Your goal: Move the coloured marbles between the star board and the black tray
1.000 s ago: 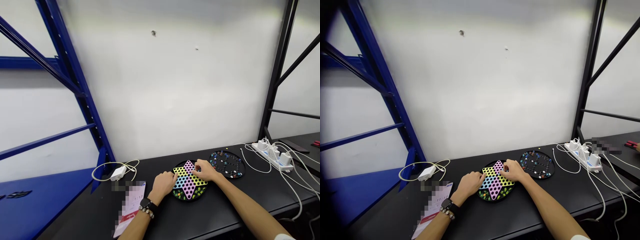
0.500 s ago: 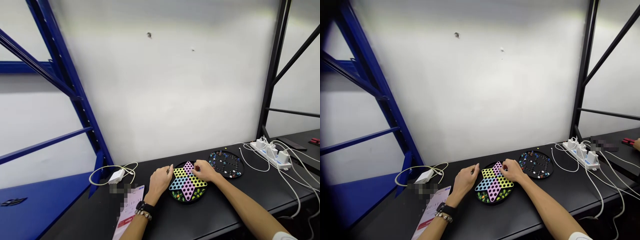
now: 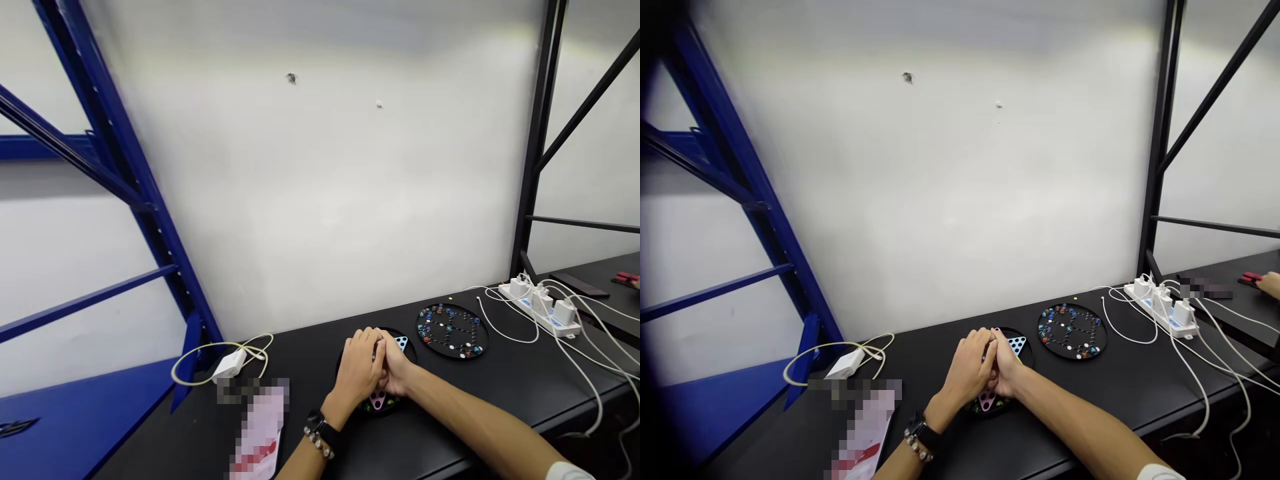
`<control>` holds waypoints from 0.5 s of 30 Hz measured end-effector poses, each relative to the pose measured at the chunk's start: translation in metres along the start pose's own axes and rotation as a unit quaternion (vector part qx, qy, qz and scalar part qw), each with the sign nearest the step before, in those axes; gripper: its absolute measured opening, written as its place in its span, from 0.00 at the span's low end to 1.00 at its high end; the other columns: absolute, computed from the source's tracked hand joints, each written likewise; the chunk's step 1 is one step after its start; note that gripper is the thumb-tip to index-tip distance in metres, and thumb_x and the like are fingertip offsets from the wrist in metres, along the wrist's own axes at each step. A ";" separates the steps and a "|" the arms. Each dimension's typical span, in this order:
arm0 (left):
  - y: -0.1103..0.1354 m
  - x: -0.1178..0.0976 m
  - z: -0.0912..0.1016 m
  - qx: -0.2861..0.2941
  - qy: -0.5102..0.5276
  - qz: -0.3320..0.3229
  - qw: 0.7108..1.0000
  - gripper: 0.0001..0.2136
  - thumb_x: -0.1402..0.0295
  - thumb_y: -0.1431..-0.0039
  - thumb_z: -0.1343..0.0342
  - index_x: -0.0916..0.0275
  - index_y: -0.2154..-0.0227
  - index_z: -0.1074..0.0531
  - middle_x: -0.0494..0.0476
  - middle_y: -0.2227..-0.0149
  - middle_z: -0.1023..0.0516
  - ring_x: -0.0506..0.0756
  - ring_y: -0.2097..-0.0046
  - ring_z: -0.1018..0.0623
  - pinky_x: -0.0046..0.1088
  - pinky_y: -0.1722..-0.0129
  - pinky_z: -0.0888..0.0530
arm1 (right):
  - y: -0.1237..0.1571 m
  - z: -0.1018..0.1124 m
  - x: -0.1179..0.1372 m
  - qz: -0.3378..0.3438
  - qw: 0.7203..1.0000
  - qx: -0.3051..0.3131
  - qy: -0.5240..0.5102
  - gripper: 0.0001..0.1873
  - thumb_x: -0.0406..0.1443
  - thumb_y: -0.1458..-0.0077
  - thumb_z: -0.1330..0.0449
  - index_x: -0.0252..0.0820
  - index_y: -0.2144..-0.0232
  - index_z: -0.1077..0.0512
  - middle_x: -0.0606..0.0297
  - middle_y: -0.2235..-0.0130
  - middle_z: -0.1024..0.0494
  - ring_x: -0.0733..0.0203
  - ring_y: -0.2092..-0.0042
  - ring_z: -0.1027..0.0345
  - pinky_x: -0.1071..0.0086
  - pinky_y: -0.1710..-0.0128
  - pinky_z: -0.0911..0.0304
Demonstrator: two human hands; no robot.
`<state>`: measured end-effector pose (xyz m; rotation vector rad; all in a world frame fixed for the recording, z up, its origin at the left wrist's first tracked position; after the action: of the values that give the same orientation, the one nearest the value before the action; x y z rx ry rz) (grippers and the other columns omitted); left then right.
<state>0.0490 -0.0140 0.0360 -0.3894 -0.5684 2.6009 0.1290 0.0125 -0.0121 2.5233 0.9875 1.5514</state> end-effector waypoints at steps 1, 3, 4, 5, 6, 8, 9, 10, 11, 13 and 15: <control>0.001 -0.001 -0.001 0.010 -0.001 -0.008 1.000 0.12 0.65 0.33 0.60 0.59 0.64 0.32 0.55 0.60 0.27 0.57 0.58 0.30 0.34 0.58 0.35 | 0.000 0.003 0.003 -0.001 0.999 -0.023 -0.039 0.27 0.54 0.39 0.56 0.43 0.81 0.46 0.75 0.87 0.46 0.73 0.87 0.62 0.79 0.88 0.65; 0.002 0.000 -0.003 0.021 -0.001 -0.016 1.000 0.08 0.66 0.35 0.58 0.59 0.62 0.33 0.56 0.59 0.28 0.57 0.57 0.30 0.35 0.56 0.35 | 0.000 0.009 0.008 -0.007 0.994 -0.056 -0.097 0.25 0.52 0.39 0.54 0.43 0.80 0.45 0.75 0.87 0.45 0.73 0.87 0.60 0.80 0.89 0.66; 0.003 0.000 -0.003 0.022 0.000 -0.019 1.000 0.08 0.66 0.36 0.57 0.60 0.61 0.34 0.56 0.58 0.29 0.57 0.57 0.31 0.36 0.55 0.35 | 0.000 0.012 0.010 -0.010 0.993 -0.059 -0.099 0.24 0.51 0.39 0.53 0.43 0.80 0.45 0.75 0.87 0.44 0.73 0.87 0.59 0.81 0.89 0.65; 0.004 0.001 -0.003 0.019 0.001 -0.021 1.000 0.07 0.66 0.36 0.56 0.60 0.61 0.34 0.56 0.58 0.29 0.57 0.57 0.31 0.36 0.54 0.35 | 0.000 0.013 0.011 -0.018 0.994 -0.055 -0.092 0.24 0.51 0.39 0.52 0.43 0.80 0.45 0.75 0.87 0.44 0.73 0.87 0.58 0.81 0.89 0.64; 0.005 0.002 -0.004 0.017 0.003 -0.023 1.000 0.07 0.66 0.36 0.56 0.60 0.60 0.34 0.56 0.57 0.30 0.57 0.56 0.30 0.36 0.53 0.35 | 0.000 0.014 0.011 -0.027 0.995 -0.048 -0.079 0.25 0.52 0.40 0.51 0.43 0.80 0.44 0.75 0.87 0.44 0.73 0.87 0.57 0.81 0.90 0.64; 0.006 0.005 -0.004 0.015 0.012 -0.026 0.999 0.07 0.65 0.36 0.55 0.59 0.60 0.35 0.56 0.58 0.30 0.57 0.56 0.30 0.37 0.53 0.35 | 0.001 0.015 0.012 -0.047 0.997 -0.019 -0.051 0.27 0.55 0.42 0.51 0.43 0.81 0.45 0.75 0.88 0.44 0.73 0.88 0.58 0.81 0.90 0.63; 0.007 0.006 -0.004 0.015 0.019 -0.025 0.999 0.07 0.65 0.37 0.54 0.59 0.60 0.34 0.55 0.58 0.30 0.57 0.57 0.30 0.36 0.53 0.35 | 0.002 0.015 0.012 -0.056 0.998 0.000 -0.038 0.27 0.56 0.42 0.52 0.43 0.81 0.45 0.75 0.88 0.45 0.73 0.88 0.58 0.81 0.90 0.63; 0.007 0.008 -0.004 0.016 0.028 -0.021 0.999 0.07 0.64 0.37 0.53 0.59 0.61 0.34 0.55 0.58 0.30 0.56 0.57 0.29 0.35 0.54 0.34 | 0.002 0.015 0.013 -0.062 0.997 0.020 -0.028 0.28 0.57 0.42 0.53 0.43 0.81 0.45 0.75 0.88 0.45 0.73 0.88 0.59 0.81 0.90 0.63; 0.007 0.009 -0.004 0.015 0.036 -0.014 0.999 0.07 0.64 0.38 0.52 0.58 0.61 0.34 0.54 0.59 0.29 0.56 0.57 0.29 0.35 0.55 0.34 | 0.003 0.015 0.013 -0.066 0.997 0.037 -0.020 0.28 0.57 0.41 0.54 0.43 0.81 0.44 0.75 0.88 0.45 0.73 0.88 0.59 0.81 0.90 0.62; 0.006 0.012 -0.003 0.012 0.051 0.002 0.999 0.07 0.62 0.39 0.50 0.58 0.63 0.33 0.53 0.60 0.29 0.55 0.58 0.28 0.33 0.57 0.33 | 0.003 0.015 0.014 -0.074 0.995 0.062 -0.003 0.27 0.56 0.41 0.55 0.42 0.80 0.42 0.75 0.88 0.44 0.73 0.88 0.61 0.80 0.90 0.63; 0.006 0.013 -0.001 0.003 0.061 0.018 0.998 0.08 0.60 0.42 0.46 0.58 0.65 0.33 0.53 0.61 0.28 0.55 0.59 0.27 0.32 0.59 0.33 | 0.003 0.015 0.014 -0.078 0.994 0.079 0.016 0.27 0.57 0.41 0.55 0.42 0.78 0.39 0.75 0.87 0.43 0.74 0.88 0.61 0.80 0.89 0.63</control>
<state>0.0363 -0.0127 0.0298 -0.5574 -0.5156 2.5915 0.1471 0.0219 -0.0080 2.4554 1.3259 1.5322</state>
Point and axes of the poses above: each hand's wrist, its own y-axis away from the middle knuckle, its own z-axis out of the back of the hand, x = y × z, the point moved 2 cm from there along -y, towards the middle knuckle
